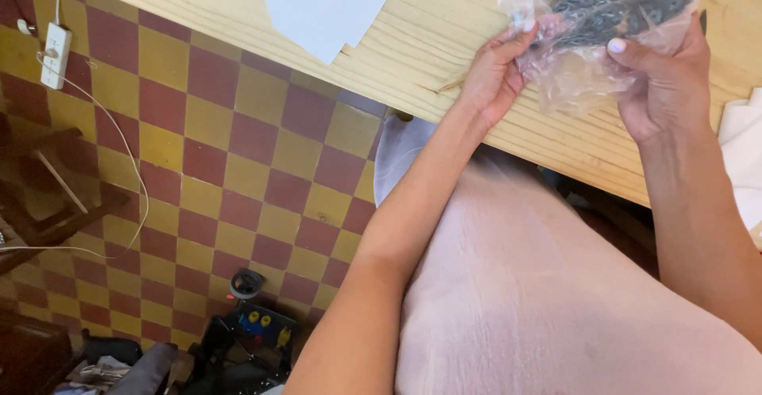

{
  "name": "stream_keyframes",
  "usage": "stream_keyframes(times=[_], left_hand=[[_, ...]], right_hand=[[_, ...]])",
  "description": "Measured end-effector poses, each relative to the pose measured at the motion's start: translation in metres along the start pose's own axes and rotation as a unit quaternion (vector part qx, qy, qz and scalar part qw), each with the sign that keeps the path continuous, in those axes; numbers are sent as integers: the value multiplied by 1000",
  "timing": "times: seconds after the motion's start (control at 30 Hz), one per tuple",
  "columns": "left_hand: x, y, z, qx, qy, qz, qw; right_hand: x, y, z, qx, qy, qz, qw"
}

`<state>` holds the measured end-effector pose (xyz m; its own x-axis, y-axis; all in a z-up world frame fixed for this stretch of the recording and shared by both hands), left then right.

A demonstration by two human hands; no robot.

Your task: The person uses a craft knife to cut open a plastic bag containing small black buttons. They then pour the buttons into their hand and place them on the wooden table, arranging them in rows.

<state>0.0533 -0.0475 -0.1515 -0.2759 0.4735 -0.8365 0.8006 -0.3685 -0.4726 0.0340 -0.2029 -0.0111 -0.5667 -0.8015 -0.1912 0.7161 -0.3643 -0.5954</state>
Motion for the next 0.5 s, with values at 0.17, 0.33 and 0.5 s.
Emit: stream_keyframes(times=[0.17, 0.33, 0.5], left_hand=[[-11, -21, -16, -2, 34, 57, 998], [1, -22, -9, 7, 80, 16, 997], [-8, -26, -11, -20, 177, -29, 984]], right_hand=[[0, -1, -5, -13, -1, -22, 1000], [12, 3, -23, -53, 52, -12, 997], [18, 5, -44, -105, 50, -23, 993]])
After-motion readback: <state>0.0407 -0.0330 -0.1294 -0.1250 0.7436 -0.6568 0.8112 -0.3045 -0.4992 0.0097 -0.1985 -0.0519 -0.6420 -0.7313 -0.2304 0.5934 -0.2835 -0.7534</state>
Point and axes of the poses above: each hand's wrist, its own y-axis towards the middle knuckle, its own x-axis out of the back of the hand, z = x × y, the point moved 6 cm from there along y, towards the middle knuckle, and after that the axes turned 9 degrees about y, right-handed, at the moved point
